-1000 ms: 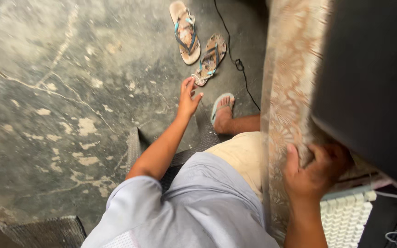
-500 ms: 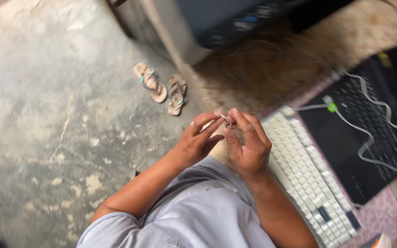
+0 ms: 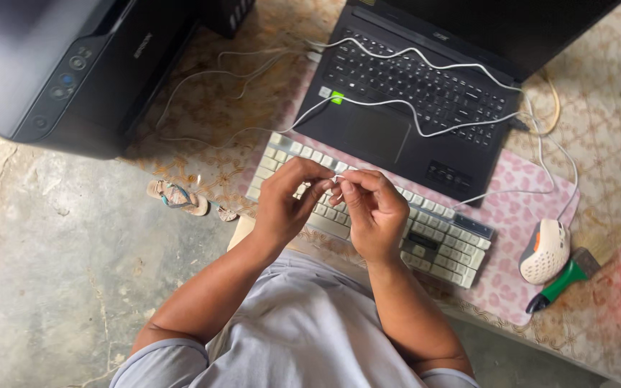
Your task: The person opens the lid of a printer and brushes dust off the printer, laptop, and keyboards with a brush. They then gather and tie loose cables together with a fastener, reposition the keyboard and mouse, and brush the laptop screen after the laptop powers on.
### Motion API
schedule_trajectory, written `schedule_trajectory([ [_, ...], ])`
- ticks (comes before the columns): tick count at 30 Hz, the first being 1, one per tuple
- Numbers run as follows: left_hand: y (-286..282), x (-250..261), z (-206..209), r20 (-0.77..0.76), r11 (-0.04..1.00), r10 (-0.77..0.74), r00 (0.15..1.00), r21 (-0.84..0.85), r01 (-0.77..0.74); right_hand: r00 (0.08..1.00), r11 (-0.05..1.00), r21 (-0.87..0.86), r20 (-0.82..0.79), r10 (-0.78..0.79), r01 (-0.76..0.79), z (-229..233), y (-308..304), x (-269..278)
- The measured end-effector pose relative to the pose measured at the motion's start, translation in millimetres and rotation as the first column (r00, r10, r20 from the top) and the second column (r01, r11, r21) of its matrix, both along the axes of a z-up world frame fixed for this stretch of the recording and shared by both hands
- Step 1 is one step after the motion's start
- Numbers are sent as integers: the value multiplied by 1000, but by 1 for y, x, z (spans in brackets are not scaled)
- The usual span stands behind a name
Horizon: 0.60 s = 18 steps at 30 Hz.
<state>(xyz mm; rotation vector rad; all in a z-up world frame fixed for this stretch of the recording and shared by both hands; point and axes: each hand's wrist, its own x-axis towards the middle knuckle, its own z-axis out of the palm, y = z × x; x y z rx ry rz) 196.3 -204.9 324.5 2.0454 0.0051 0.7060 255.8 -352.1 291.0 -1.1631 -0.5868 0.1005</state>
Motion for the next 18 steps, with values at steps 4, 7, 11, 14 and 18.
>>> schedule_trajectory([
  [4,0,15,13,-18,995,-4,1000,101,6,998,1000,-15,-54,25,-26,7,-9,9],
  [7,3,23,25,-11,986,-27,1000,162,29,997,994,-94,-51,55,-59,14,-13,17],
  [11,17,33,44,34,949,-87,996,308,73,996,976,-212,66,63,-47,27,-15,27],
  [14,27,36,54,87,881,-111,990,470,57,987,943,-331,147,66,-14,41,-19,34],
  [18,39,36,56,90,839,-144,985,540,73,872,872,-471,474,124,132,58,-17,44],
])
